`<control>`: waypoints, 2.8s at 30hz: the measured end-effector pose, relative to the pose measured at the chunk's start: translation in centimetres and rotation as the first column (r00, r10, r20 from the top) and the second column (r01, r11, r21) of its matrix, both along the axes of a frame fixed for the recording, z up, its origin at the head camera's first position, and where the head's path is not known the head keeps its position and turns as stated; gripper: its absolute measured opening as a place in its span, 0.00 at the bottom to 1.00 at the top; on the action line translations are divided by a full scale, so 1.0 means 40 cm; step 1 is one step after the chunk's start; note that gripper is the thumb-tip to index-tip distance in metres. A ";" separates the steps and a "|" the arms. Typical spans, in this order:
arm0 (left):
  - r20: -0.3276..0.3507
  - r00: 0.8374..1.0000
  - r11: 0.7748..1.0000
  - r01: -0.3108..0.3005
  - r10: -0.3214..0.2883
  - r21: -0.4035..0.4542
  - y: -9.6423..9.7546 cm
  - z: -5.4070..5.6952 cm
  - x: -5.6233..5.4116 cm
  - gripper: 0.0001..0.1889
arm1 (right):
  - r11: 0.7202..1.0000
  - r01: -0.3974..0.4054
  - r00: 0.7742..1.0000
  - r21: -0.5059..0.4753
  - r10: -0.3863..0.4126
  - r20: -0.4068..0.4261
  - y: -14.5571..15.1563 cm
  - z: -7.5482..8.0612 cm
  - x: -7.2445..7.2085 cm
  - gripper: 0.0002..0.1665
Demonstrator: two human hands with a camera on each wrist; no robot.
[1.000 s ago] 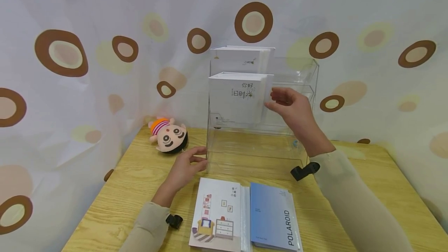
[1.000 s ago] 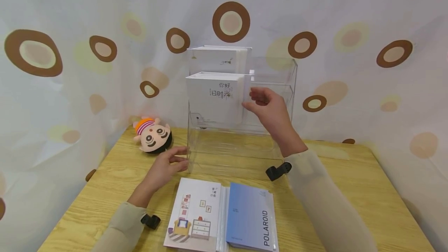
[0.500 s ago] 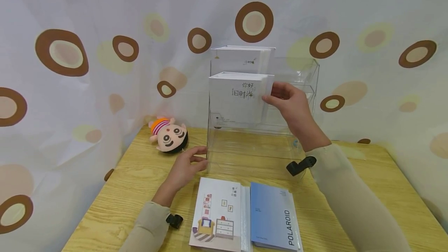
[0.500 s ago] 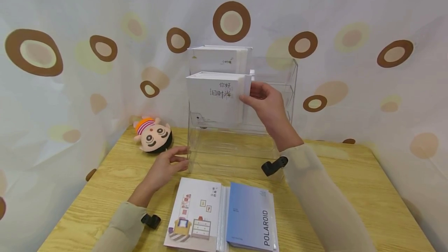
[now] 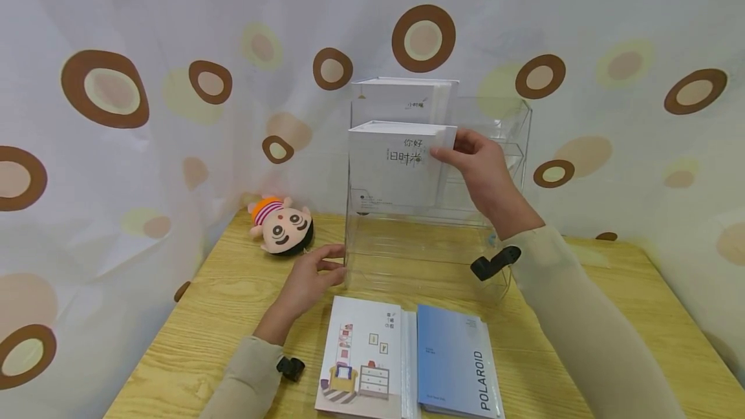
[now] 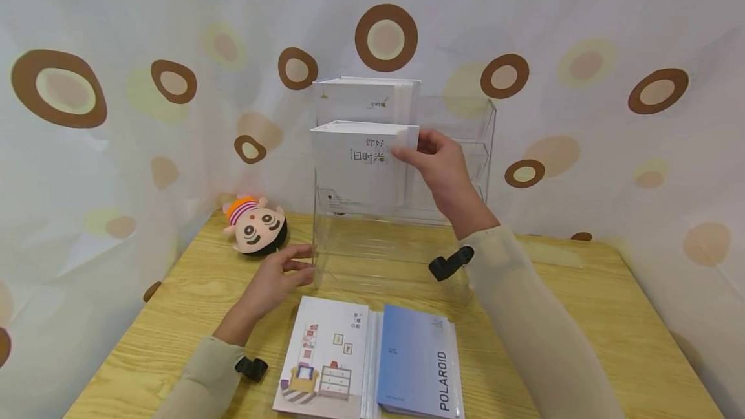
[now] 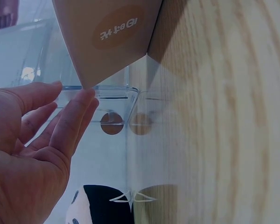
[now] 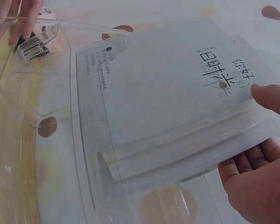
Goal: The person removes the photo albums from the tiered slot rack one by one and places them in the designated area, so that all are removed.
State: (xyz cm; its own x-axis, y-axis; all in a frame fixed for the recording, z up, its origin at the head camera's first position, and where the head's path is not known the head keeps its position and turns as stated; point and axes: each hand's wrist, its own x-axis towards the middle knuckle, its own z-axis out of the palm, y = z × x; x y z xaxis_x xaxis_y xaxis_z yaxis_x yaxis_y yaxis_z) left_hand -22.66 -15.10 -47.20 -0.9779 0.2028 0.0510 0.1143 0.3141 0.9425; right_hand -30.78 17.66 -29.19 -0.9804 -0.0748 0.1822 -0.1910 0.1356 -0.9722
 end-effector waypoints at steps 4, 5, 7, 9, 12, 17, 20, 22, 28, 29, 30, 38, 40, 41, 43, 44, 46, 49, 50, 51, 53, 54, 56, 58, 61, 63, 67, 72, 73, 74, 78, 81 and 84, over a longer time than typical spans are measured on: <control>-0.007 1.000 1.000 0.002 -0.002 -0.002 0.000 0.001 0.001 0.26 | 0.999 -0.032 1.000 -0.035 0.032 -0.001 -0.009 0.008 -0.008 0.32; -0.008 1.000 1.000 0.002 -0.002 -0.003 0.000 0.001 0.001 0.26 | 0.999 -0.036 0.999 -0.038 0.036 0.003 -0.011 0.011 -0.009 0.33; -0.008 1.000 1.000 -0.001 0.001 -0.007 0.001 0.002 0.001 0.26 | 0.998 -0.037 0.999 -0.042 0.037 0.012 -0.016 0.015 -0.011 0.34; -0.004 1.000 1.000 -0.006 0.006 -0.009 0.001 0.001 0.000 0.26 | 0.998 -0.037 0.999 -0.043 0.038 0.024 -0.021 0.020 -0.012 0.35; 0.000 1.000 1.000 -0.009 0.009 -0.010 0.001 -0.001 0.000 0.26 | 0.999 -0.032 0.999 -0.036 0.033 0.035 -0.027 0.025 -0.016 0.33; 0.006 1.000 1.000 -0.015 0.015 -0.005 0.003 -0.002 0.000 0.27 | 0.999 -0.023 0.999 -0.031 0.024 0.034 -0.034 0.027 -0.022 0.29; 0.010 1.000 1.000 -0.019 0.019 -0.006 0.004 -0.001 0.000 0.27 | 0.999 -0.024 0.999 -0.045 0.025 0.034 -0.037 0.029 -0.024 0.27; 0.007 1.000 1.000 -0.016 0.016 -0.008 0.003 0.000 0.001 0.27 | 0.998 -0.024 0.999 -0.060 0.027 0.037 -0.040 0.031 -0.025 0.26; -0.002 1.000 1.000 -0.008 0.008 -0.007 0.002 -0.001 0.002 0.26 | 0.994 -0.025 0.999 -0.110 0.029 0.040 -0.046 0.031 -0.026 0.23; -0.002 1.000 1.000 -0.011 0.011 -0.007 0.002 0.000 0.002 0.26 | 0.993 -0.023 0.999 -0.117 0.028 0.039 -0.046 0.030 -0.026 0.22; 0.001 1.000 1.000 -0.013 0.013 -0.006 0.003 0.000 0.002 0.26 | 0.992 -0.021 0.999 -0.122 0.025 0.037 -0.046 0.029 -0.027 0.21; 0.014 1.000 1.000 -0.027 0.027 -0.006 0.003 -0.001 0.001 0.26 | 0.990 -0.019 0.999 -0.137 0.022 0.025 -0.046 0.022 -0.030 0.21; 0.012 1.000 1.000 -0.025 0.025 -0.009 0.003 -0.001 0.001 0.26 | 0.988 -0.016 0.999 -0.151 0.021 0.027 -0.046 0.020 -0.032 0.21; 0.006 1.000 1.000 -0.021 0.021 -0.009 0.003 -0.001 0.001 0.26 | 0.988 -0.017 0.999 -0.156 0.021 0.025 -0.046 0.020 -0.032 0.21; 0.000 1.000 1.000 -0.014 0.014 -0.007 0.001 -0.002 0.001 0.26 | 0.986 -0.019 0.999 -0.164 0.023 0.024 -0.046 0.019 -0.033 0.21; 0.004 1.000 1.000 -0.012 0.012 -0.005 0.001 -0.001 0.001 0.26 | 0.985 -0.021 0.999 -0.168 0.025 0.022 -0.046 0.019 -0.033 0.21; 0.000 1.000 1.000 -0.004 0.004 -0.001 0.000 -0.001 0.002 0.26 | 0.985 -0.023 0.999 -0.174 0.027 0.020 -0.046 0.018 -0.034 0.20; 0.000 1.000 1.000 0.003 -0.003 0.004 -0.001 0.001 0.003 0.26 | 0.984 -0.022 1.000 -0.178 0.026 0.018 -0.046 0.018 -0.034 0.20; -0.001 1.000 1.000 0.006 -0.006 0.006 -0.001 0.002 0.003 0.26 | 0.984 -0.021 1.000 -0.178 0.025 0.018 -0.046 0.017 -0.035 0.20; -0.002 1.000 1.000 0.007 -0.007 0.006 -0.001 0.003 0.004 0.26 | 0.984 -0.020 1.000 -0.177 0.024 0.018 -0.047 0.018 -0.036 0.20; -0.001 1.000 1.000 0.006 -0.006 0.007 0.000 0.004 0.004 0.26 | 0.984 -0.022 0.999 -0.175 0.026 0.019 -0.048 0.021 -0.035 0.20; 0.001 1.000 1.000 0.004 -0.004 0.007 0.000 0.004 0.004 0.26 | 0.984 -0.023 0.999 -0.175 0.027 0.020 -0.048 0.022 -0.035 0.20; 0.003 1.000 1.000 0.000 0.000 0.006 0.000 0.004 0.003 0.26 | 0.985 -0.025 0.999 -0.169 0.029 0.020 -0.049 0.024 -0.034 0.20; 0.005 1.000 1.000 -0.003 0.003 0.005 0.000 0.003 0.002 0.27 | 0.986 -0.025 0.999 -0.164 0.028 0.021 -0.048 0.026 -0.033 0.20; 0.003 1.000 1.000 0.001 -0.001 0.004 -0.001 0.001 0.001 0.27 | 0.987 -0.022 0.999 -0.159 0.026 0.020 -0.047 0.029 -0.031 0.19; 0.002 1.000 1.000 0.004 -0.004 0.004 -0.002 0.000 0.002 0.27 | 0.988 -0.020 1.000 -0.156 0.023 0.020 -0.044 0.031 -0.030 0.19; 0.006 1.000 1.000 0.006 -0.006 0.010 -0.002 -0.001 0.001 0.27 | 0.989 -0.024 0.999 -0.148 0.027 0.018 -0.039 0.037 -0.026 0.20; 0.009 1.000 1.000 0.002 -0.003 0.014 -0.001 -0.001 -0.001 0.27 | 0.991 -0.026 1.000 -0.134 0.027 0.003 -0.032 0.045 -0.025 0.20; 0.008 1.000 1.000 0.003 -0.003 0.014 -0.001 -0.001 -0.001 0.27 | 0.990 -0.027 1.000 -0.135 0.027 -0.001 -0.031 0.046 -0.027 0.20; 0.007 1.000 1.000 0.006 -0.006 0.014 -0.001 -0.001 -0.001 0.27 | 0.991 -0.027 1.000 -0.135 0.027 -0.003 -0.029 0.047 -0.027 0.20; 0.002 1.000 1.000 0.015 -0.015 0.016 -0.003 -0.001 0.002 0.27 | 0.990 -0.029 1.000 -0.138 0.029 -0.007 -0.025 0.053 -0.027 0.21; 0.003 1.000 1.000 0.021 -0.021 0.021 -0.002 -0.001 0.004 0.26 | 0.991 -0.028 1.000 -0.133 0.027 -0.011 -0.022 0.057 -0.023 0.21; 0.008 1.000 0.999 0.021 -0.022 0.030 -0.001 -0.001 0.005 0.26 | 0.991 -0.029 0.999 -0.131 0.026 -0.021 -0.019 0.059 -0.023 0.20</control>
